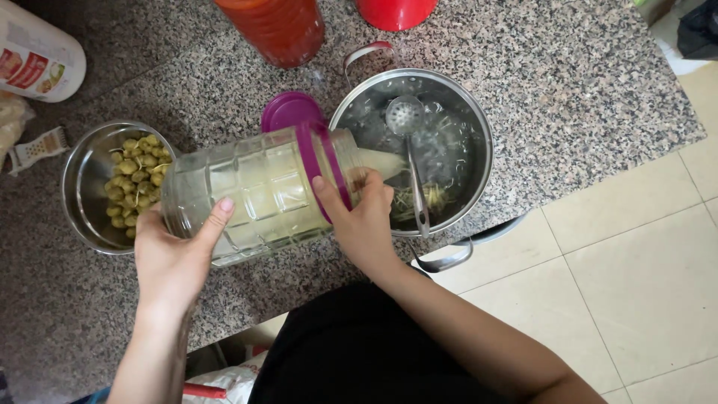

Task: Transferring olives from a bowl into a jar and pouring pickling liquid from a pot into the jar.

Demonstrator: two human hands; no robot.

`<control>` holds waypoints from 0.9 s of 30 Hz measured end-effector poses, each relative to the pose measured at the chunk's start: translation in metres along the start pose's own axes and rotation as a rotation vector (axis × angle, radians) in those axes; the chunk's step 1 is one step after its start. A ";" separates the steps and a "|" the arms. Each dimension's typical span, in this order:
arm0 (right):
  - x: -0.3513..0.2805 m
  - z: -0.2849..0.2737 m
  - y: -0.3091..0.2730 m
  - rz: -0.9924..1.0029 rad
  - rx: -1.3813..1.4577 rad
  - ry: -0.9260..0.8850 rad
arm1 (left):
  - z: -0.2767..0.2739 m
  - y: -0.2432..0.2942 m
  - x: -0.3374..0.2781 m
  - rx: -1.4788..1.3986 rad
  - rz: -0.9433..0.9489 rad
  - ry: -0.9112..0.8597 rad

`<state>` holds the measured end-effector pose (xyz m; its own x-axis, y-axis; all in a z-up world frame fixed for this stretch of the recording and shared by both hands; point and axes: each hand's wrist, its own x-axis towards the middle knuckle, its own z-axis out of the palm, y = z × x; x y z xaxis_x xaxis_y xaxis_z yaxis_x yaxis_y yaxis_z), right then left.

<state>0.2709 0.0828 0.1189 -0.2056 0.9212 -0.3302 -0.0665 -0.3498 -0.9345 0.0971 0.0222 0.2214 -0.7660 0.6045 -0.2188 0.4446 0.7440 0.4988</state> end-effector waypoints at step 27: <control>0.007 -0.023 0.032 0.266 0.334 0.151 | 0.020 0.051 -0.014 0.287 0.744 0.245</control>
<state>0.2898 0.0818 0.0833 -0.1151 0.7974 -0.5923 -0.3469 -0.5910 -0.7283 0.1396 0.0579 0.2328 -0.2899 0.9124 0.2890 0.9503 0.2385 0.2002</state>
